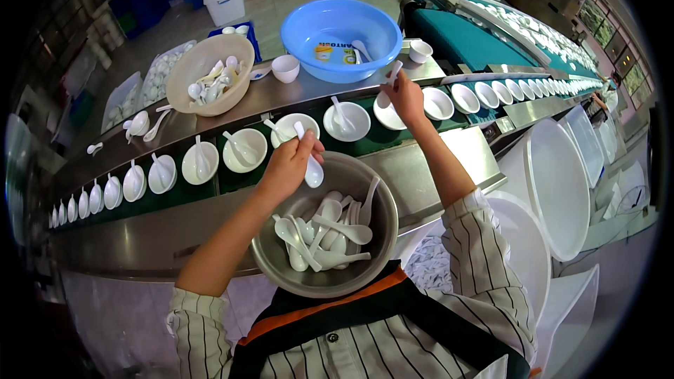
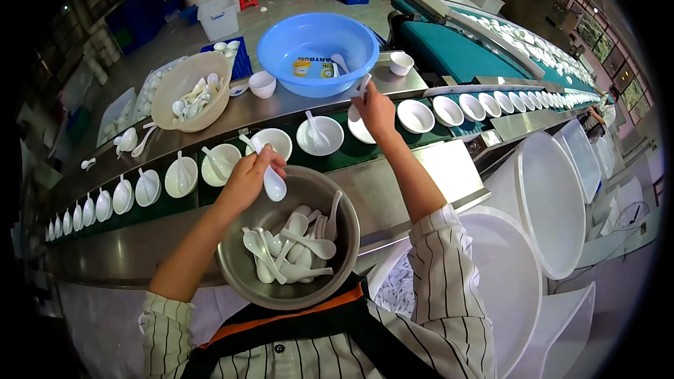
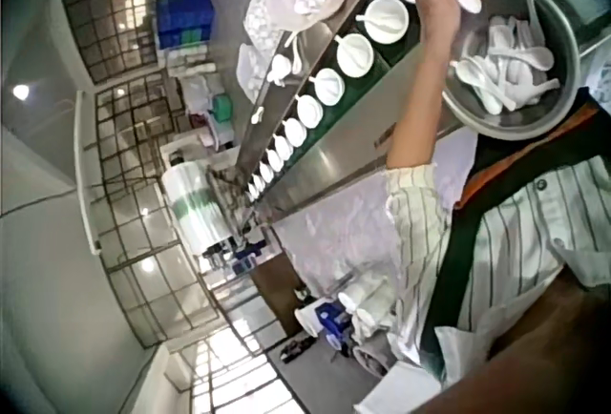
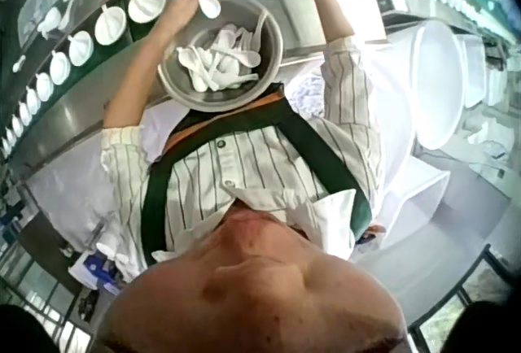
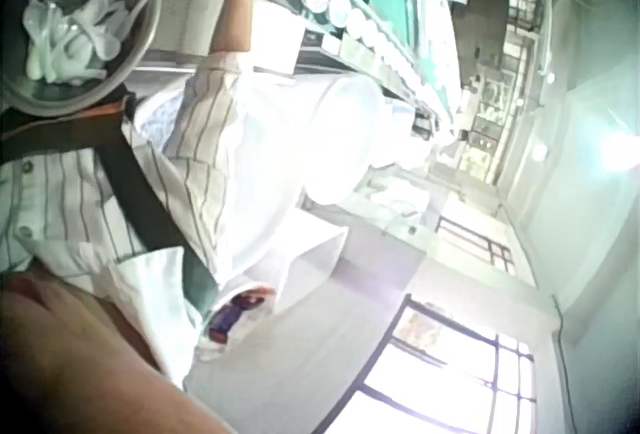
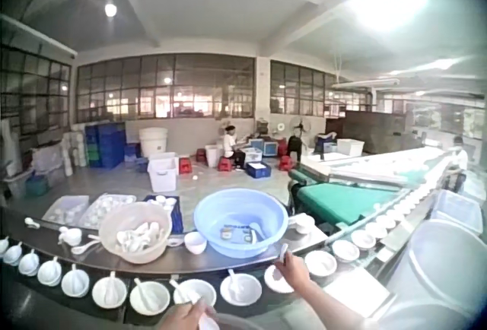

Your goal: The person picks up individual plastic spoons from a large metal bowl and places them one by one into white bowls moving along a conveyor belt.

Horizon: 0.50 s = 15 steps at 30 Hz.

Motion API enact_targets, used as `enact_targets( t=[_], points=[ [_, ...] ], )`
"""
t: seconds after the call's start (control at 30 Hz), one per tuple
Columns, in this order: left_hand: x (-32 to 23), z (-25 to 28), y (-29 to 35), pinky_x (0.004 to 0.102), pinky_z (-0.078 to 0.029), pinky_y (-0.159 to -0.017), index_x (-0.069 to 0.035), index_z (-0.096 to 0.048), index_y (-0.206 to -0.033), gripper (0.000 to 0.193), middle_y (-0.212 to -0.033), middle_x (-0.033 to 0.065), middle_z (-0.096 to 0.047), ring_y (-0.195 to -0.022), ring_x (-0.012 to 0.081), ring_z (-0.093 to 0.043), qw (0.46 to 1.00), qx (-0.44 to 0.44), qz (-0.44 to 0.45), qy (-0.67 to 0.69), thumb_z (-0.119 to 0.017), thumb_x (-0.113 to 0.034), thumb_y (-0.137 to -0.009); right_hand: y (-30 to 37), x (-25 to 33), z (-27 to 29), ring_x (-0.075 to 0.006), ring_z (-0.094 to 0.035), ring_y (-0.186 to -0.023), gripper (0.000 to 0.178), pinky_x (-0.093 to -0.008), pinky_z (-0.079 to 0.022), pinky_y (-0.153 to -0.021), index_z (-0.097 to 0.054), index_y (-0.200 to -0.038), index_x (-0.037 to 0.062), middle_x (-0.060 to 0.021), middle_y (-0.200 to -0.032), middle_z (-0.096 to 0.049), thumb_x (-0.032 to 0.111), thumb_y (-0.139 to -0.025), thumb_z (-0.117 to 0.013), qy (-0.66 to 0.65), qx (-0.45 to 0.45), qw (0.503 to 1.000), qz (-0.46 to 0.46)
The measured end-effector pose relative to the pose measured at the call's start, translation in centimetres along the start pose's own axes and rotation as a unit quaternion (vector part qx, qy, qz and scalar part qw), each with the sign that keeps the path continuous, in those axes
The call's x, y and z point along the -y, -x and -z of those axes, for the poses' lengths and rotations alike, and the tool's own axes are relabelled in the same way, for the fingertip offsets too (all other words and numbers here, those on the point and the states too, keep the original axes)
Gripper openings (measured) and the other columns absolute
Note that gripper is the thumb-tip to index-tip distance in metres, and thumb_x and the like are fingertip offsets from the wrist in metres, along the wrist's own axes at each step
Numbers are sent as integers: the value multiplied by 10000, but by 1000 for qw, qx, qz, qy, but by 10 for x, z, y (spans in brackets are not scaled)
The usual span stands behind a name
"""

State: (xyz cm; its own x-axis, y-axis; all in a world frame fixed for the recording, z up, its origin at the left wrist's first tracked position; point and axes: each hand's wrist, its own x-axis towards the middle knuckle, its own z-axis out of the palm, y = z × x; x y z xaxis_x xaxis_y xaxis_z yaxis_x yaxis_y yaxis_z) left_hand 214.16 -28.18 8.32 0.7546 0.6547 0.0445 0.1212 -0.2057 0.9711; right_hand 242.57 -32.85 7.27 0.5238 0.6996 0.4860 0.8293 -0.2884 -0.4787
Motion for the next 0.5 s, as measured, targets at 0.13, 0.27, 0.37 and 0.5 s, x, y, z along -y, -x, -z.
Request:
enact_targets(
  t=[0.13,0.27,0.37,0.5],
  points=[
    [-9,0,-12,256,-433,-544,-21,-591,-809,461,-623,85,-563,-571,138,-553,996,-19,2,-82,-337,-389,-920,11,-66,-25,-320,-606,-739,336,-396,-478,-650,-556,-933,43,-149,-787,-629,255,-700,-672,87,106,990,-35],
    [-15,-8,-41,249,-443,-459,-15,-530,-870,391,-683,79,-555,-521,130,-523,991,66,67,101,-338,-350,-933,16,-27,-3,-263,-617,-787,443,-325,-480,-690,-533,-1077,38,-178,-858,-628,307,-748,-656,-169,122,978,27],
    [-16,-20,-60,277,-486,-543,18,-520,-895,386,-748,107,-571,-629,158,-567,978,88,34,183,-353,-328,-932,31,55,23,-208,-589,-728,403,-284,-456,-691,-530,-1070,21,-140,-849,-619,274,-775,-633,-420,377,825,16],
    [-6,-41,-72,282,-472,-614,30,-512,-1007,387,-958,115,-554,-804,155,-550,1000,-16,-19,2,-463,-335,-888,24,56,15,-348,-580,-757,291,-384,-449,-650,-529,-1001,37,-180,-815,-604,179,-759,-606,-144,210,945,204]
  ],
)
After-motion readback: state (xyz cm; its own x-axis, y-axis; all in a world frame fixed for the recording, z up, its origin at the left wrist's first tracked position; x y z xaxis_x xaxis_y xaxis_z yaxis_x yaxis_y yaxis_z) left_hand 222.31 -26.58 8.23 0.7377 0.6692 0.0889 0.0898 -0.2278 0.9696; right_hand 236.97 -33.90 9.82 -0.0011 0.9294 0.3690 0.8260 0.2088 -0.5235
